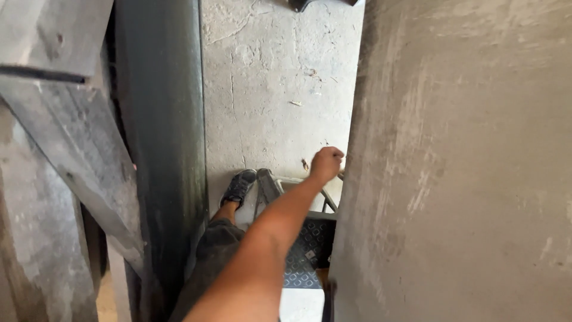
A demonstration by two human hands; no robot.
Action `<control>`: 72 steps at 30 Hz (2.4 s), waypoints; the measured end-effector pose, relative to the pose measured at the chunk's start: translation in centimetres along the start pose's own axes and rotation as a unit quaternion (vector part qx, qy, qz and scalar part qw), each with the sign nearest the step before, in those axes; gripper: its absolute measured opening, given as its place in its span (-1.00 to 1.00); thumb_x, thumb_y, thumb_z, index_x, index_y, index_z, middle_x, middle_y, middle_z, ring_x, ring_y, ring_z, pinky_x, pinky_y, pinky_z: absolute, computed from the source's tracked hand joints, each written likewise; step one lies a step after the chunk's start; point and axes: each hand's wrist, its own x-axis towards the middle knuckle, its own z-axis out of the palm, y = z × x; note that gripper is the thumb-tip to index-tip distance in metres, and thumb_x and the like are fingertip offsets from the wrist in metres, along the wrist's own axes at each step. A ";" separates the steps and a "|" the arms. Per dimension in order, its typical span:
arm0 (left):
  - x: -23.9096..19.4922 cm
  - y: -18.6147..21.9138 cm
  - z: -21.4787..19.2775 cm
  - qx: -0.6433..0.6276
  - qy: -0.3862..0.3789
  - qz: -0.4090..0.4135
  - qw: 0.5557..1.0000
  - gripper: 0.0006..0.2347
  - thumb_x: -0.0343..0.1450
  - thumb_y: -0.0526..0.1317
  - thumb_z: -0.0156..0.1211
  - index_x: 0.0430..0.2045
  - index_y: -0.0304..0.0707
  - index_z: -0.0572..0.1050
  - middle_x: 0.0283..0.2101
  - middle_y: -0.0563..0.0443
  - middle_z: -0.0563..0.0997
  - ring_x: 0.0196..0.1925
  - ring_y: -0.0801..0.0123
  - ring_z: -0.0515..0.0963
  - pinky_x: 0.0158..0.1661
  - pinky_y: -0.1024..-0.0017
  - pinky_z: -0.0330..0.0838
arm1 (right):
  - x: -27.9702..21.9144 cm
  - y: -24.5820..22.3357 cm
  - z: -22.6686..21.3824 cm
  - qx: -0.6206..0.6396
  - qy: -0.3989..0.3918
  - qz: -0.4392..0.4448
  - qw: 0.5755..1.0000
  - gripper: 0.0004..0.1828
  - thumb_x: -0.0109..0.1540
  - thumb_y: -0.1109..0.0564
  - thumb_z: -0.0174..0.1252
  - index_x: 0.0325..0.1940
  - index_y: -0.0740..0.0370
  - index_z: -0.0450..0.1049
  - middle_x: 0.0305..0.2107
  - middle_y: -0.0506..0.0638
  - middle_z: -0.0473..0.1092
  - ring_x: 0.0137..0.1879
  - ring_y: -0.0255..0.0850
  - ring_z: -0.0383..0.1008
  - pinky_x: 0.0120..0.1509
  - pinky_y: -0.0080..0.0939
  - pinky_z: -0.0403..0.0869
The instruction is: The person uses a pair of locking pliers to grip and pull nails out of a wooden furniture frame. They work on different sections of the frame, including the corner and the long side, repeatedly gripping and extracting fasteners.
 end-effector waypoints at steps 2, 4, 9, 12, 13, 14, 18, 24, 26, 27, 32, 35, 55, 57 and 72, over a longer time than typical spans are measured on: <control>-1.9 1.8 -4.1 0.030 -0.034 0.007 0.999 -0.79 0.47 -0.14 0.09 -0.19 -0.06 0.67 -0.14 -0.08 0.70 0.00 0.00 0.67 0.03 0.12 0.53 | 2.0 0.0 0.4 -0.010 -0.009 -0.010 1.000 -0.68 0.22 -0.07 0.15 -0.11 0.04 0.72 -0.39 -0.03 0.48 -0.28 -0.14 0.37 -0.09 -0.10 0.33; -3.3 0.9 -5.9 -0.020 -0.012 -0.002 1.000 -0.78 0.45 -0.12 0.13 -0.15 -0.11 0.66 -0.23 -0.08 0.71 -0.13 0.11 0.70 -0.07 0.20 0.56 | 4.9 -0.5 1.8 -0.010 -0.025 -0.030 0.999 -0.67 0.22 -0.08 0.15 -0.11 0.04 0.73 -0.39 -0.03 0.49 -0.27 -0.13 0.38 -0.07 -0.09 0.34; -12.2 1.4 -12.4 -0.027 -0.063 -0.026 0.997 -0.73 0.44 0.04 0.06 -0.33 -0.10 0.61 -0.30 0.10 0.69 -0.24 0.37 0.65 -0.18 0.35 0.43 | 11.8 1.0 3.6 -0.022 -0.042 -0.051 0.998 -0.64 0.21 -0.10 0.16 -0.10 0.04 0.76 -0.37 -0.03 0.52 -0.25 -0.12 0.40 -0.04 -0.08 0.35; -16.4 0.1 -16.1 0.031 -0.066 -0.006 0.997 -0.65 0.41 0.15 0.04 -0.39 -0.06 0.66 -0.36 0.18 0.66 -0.32 0.47 0.59 -0.28 0.41 0.33 | 15.7 -1.3 8.3 0.162 -0.131 -0.306 0.929 -0.78 0.14 0.20 0.28 -0.15 0.31 0.62 -0.27 0.05 0.58 -0.10 -0.19 0.52 0.12 -0.20 0.45; -17.0 -0.8 -16.7 0.068 -0.070 -0.039 0.994 -0.57 0.38 0.21 0.01 -0.18 -0.07 0.62 -0.12 0.12 0.66 -0.09 0.38 0.61 -0.11 0.37 0.38 | 15.3 -3.9 9.4 0.235 -0.157 -0.216 0.935 -0.82 0.22 0.18 0.21 -0.16 0.33 0.57 -0.34 0.06 0.51 -0.22 -0.19 0.45 -0.06 -0.20 0.42; -17.5 -1.8 -17.3 0.104 -0.074 -0.072 0.989 -0.44 0.35 0.27 -0.02 0.04 -0.09 0.58 0.11 0.05 0.65 0.13 0.29 0.63 0.07 0.33 0.42 | 14.9 -6.5 10.6 0.306 -0.181 -0.124 0.927 -0.83 0.30 0.17 0.14 -0.17 0.36 0.51 -0.42 0.06 0.43 -0.34 -0.19 0.39 -0.24 -0.20 0.39; -19.1 2.1 -20.8 0.141 -0.153 -0.185 0.960 -0.45 0.33 0.26 0.10 0.22 0.24 0.43 0.17 0.14 0.59 0.11 0.35 0.62 0.02 0.35 0.48 | 17.3 -8.1 14.2 0.361 -0.204 -0.140 0.899 -0.76 0.38 0.08 0.07 -0.05 0.29 0.53 -0.42 -0.03 0.39 -0.40 -0.23 0.37 -0.30 -0.27 0.41; -15.6 -2.1 -20.3 0.042 -0.199 -0.069 0.977 -0.67 0.41 -0.01 0.14 0.02 -0.01 0.61 0.02 0.12 0.70 0.04 0.47 0.66 0.02 0.51 0.45 | 15.0 -10.0 17.5 0.366 -0.069 -0.112 0.921 -0.61 0.32 0.11 0.09 0.16 0.39 0.50 -0.07 0.12 0.48 -0.01 -0.07 0.48 -0.04 -0.06 0.47; -15.5 -2.7 -19.8 0.147 -0.201 -0.041 0.968 -0.78 0.41 -0.09 0.24 -0.07 0.08 0.59 -0.25 0.16 0.67 -0.20 0.43 0.62 -0.20 0.45 0.40 | 16.7 -8.0 18.4 0.380 -0.091 -0.124 0.912 -0.64 0.35 0.18 0.08 0.15 0.47 0.51 -0.38 0.09 0.33 -0.26 -0.05 0.41 -0.20 -0.03 0.48; -15.8 -2.0 -20.3 0.149 -0.197 -0.038 0.968 -0.78 0.41 -0.09 0.24 -0.07 0.08 0.59 -0.25 0.16 0.67 -0.20 0.43 0.62 -0.20 0.45 0.40 | 17.7 -7.7 18.2 0.382 -0.094 -0.127 0.910 -0.64 0.35 0.18 0.08 0.15 0.47 0.51 -0.38 0.09 0.33 -0.26 -0.05 0.41 -0.20 -0.03 0.48; -16.3 -0.3 -22.2 0.246 -0.192 -0.055 0.949 -0.81 0.54 -0.18 0.02 -0.01 0.11 0.52 -0.13 0.11 0.58 -0.07 0.19 0.54 -0.16 0.30 0.30 | 22.6 -9.4 15.4 0.389 -0.434 -0.139 0.801 -0.56 0.39 -0.06 -0.10 0.25 0.24 0.31 -0.07 0.29 0.49 -0.70 -0.45 -0.04 -0.66 -0.44 0.09; -14.4 -6.5 -20.2 0.265 -0.088 0.020 0.960 -0.93 0.52 -0.20 0.04 -0.34 -0.02 0.47 -0.33 0.07 0.50 -0.29 0.04 0.54 -0.28 0.15 0.31 | 25.5 -8.7 17.2 0.362 -0.391 -0.089 0.841 -0.59 0.37 -0.06 -0.07 0.19 0.22 0.36 0.00 0.26 0.50 -0.60 -0.32 -0.03 -0.62 -0.39 0.01; -6.7 -7.9 -18.6 0.312 0.152 0.274 0.897 -0.86 0.48 -0.17 0.15 -0.42 -0.19 0.58 -0.55 0.01 0.41 -0.56 -0.01 0.49 -0.57 0.14 0.37 | 30.7 -8.6 22.6 0.560 -0.362 -0.072 0.742 -0.66 0.37 -0.01 0.02 0.23 -0.17 0.45 0.10 -0.07 0.51 -0.09 -0.21 0.60 0.14 -0.03 0.53; -6.3 -7.4 -18.5 0.316 0.150 0.277 0.895 -0.84 0.48 -0.18 0.14 -0.44 -0.23 0.56 -0.56 -0.02 0.39 -0.57 -0.06 0.47 -0.58 0.09 0.35 | 30.5 -9.2 22.6 0.568 -0.355 -0.074 0.739 -0.66 0.36 -0.03 0.02 0.23 -0.17 0.45 0.09 -0.09 0.51 -0.11 -0.23 0.59 0.14 -0.04 0.53; -3.9 -4.9 -19.6 0.363 0.148 0.310 0.866 -0.82 0.48 -0.18 0.07 -0.56 -0.06 0.51 -0.59 0.08 0.34 -0.56 0.10 0.50 -0.57 0.19 0.38 | 30.8 -11.1 23.8 0.614 -0.309 -0.095 0.720 -0.60 0.34 -0.10 0.08 0.28 -0.19 0.43 0.11 -0.12 0.50 -0.10 -0.27 0.57 0.23 -0.04 0.51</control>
